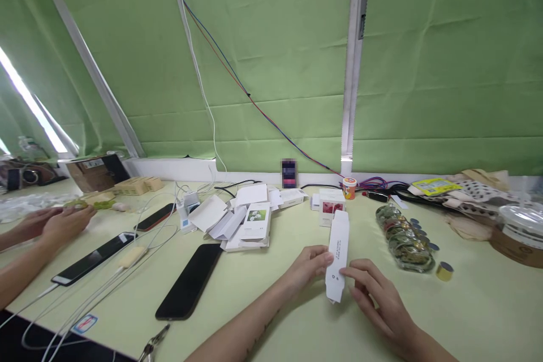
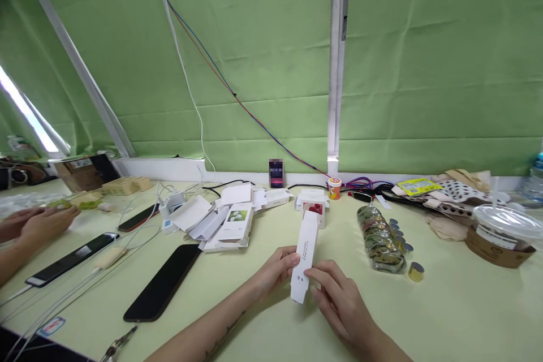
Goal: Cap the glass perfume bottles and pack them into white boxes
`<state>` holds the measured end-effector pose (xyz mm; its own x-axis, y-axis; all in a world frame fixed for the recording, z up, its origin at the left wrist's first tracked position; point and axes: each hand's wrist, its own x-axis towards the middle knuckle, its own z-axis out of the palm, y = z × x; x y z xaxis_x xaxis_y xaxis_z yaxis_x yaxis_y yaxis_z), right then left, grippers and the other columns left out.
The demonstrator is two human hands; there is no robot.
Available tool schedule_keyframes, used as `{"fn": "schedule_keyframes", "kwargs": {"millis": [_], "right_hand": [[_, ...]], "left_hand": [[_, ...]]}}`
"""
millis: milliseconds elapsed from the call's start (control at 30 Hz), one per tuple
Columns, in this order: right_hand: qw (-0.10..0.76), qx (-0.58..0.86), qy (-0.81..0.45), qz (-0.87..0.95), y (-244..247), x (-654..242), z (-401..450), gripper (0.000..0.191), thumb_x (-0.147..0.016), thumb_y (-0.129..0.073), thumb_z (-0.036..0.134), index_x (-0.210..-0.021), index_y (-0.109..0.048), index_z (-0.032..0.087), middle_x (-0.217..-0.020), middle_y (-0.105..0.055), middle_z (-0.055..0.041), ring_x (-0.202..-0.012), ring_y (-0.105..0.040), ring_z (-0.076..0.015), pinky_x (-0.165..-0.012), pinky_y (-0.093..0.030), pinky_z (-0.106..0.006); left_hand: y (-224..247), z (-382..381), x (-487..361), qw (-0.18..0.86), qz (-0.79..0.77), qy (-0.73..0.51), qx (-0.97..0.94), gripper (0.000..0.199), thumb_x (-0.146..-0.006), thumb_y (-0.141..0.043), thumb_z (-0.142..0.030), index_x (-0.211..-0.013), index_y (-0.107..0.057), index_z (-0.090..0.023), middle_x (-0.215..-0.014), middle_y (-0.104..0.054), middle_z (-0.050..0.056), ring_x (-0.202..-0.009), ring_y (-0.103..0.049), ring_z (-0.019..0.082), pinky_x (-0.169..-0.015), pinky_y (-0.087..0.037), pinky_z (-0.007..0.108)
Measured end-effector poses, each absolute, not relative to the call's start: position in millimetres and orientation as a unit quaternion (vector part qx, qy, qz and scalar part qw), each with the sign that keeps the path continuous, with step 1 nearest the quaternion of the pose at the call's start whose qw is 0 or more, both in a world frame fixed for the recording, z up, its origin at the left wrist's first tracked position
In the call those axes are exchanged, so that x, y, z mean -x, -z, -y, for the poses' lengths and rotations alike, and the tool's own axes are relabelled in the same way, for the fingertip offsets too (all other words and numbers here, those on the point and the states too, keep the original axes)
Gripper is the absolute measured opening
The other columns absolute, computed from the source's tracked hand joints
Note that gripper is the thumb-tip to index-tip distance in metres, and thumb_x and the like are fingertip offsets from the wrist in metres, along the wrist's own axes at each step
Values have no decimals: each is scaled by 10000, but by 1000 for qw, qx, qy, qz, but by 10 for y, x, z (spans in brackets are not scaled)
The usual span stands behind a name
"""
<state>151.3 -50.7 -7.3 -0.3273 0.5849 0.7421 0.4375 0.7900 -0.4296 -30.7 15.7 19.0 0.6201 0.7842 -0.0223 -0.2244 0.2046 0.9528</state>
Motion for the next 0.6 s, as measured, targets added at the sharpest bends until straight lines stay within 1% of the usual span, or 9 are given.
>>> {"fn": "schedule_keyframes", "kwargs": {"millis": [67,100,167,233,333,400,500,567,600], "right_hand": [[483,329,-104,805,93,-1500,498,367,-936,-421,136,-1274,-444,277,-1059,-549,-87,-597,-569,-136,-517,-491,-268],[480,339,-118,801,101,-1493,494,375,-934,-446,159,-1287,-430,286,-1071,-544,-84,-581,-559,-131,-502,-487,-267],[474,360,-141,792,114,-1481,489,420,-919,-509,219,-1318,-409,306,-1100,-530,-80,-590,-563,-133,-496,-494,-269],[464,382,-164,782,122,-1471,482,507,-894,-570,280,-1362,-380,324,-1135,-507,-80,-609,-567,-135,-498,-508,-271],[454,424,-198,758,129,-1458,457,601,-890,-586,334,-1425,-315,363,-1181,-463,-76,-625,-571,-128,-490,-518,-264],[457,450,-217,736,131,-1457,429,616,-916,-547,353,-1458,-256,393,-1183,-445,-68,-640,-577,-126,-503,-523,-264],[468,477,-236,706,129,-1481,389,615,-947,-484,393,-1487,-190,412,-1154,-439,-56,-696,-587,-141,-548,-526,-274],[476,486,-243,691,128,-1510,373,586,-951,-463,421,-1483,-219,415,-1172,-420,-54,-715,-583,-144,-574,-528,-283],[479,488,-248,686,129,-1524,370,564,-950,-455,435,-1475,-252,414,-1192,-404,-55,-721,-581,-144,-594,-533,-289]], "left_hand": [[-204,-147,303,730,-273,-349,-520,435,-707,-761,-480,-924,-696,-109,-841,-649,73,-783,-594,167,-762,-437,261],[-209,-144,300,729,-275,-350,-520,441,-707,-758,-486,-925,-694,-109,-840,-650,74,-784,-596,168,-763,-437,264],[-211,-146,293,719,-281,-352,-529,454,-703,-754,-504,-909,-691,-105,-825,-646,72,-775,-596,168,-754,-435,264],[-193,-158,284,690,-292,-365,-552,458,-694,-756,-515,-877,-685,-101,-794,-639,63,-750,-589,163,-727,-428,255],[-146,-183,274,633,-303,-388,-597,465,-707,-740,-521,-888,-678,-97,-780,-643,63,-713,-576,161,-666,-412,245],[-126,-193,273,602,-296,-396,-627,478,-742,-707,-520,-957,-681,-94,-828,-665,81,-734,-586,178,-665,-417,254],[-152,-189,282,559,-281,-406,-666,489,-812,-638,-491,-1127,-652,-119,-963,-689,97,-832,-611,214,-725,-442,279],[-198,-175,299,514,-296,-411,-692,523,-825,-624,-466,-1246,-587,-159,-1023,-692,86,-866,-615,219,-745,-454,287],[-222,-168,310,487,-316,-411,-703,559,-816,-634,-459,-1291,-546,-178,-1022,-695,76,-856,-615,216,-737,-459,288]]}}
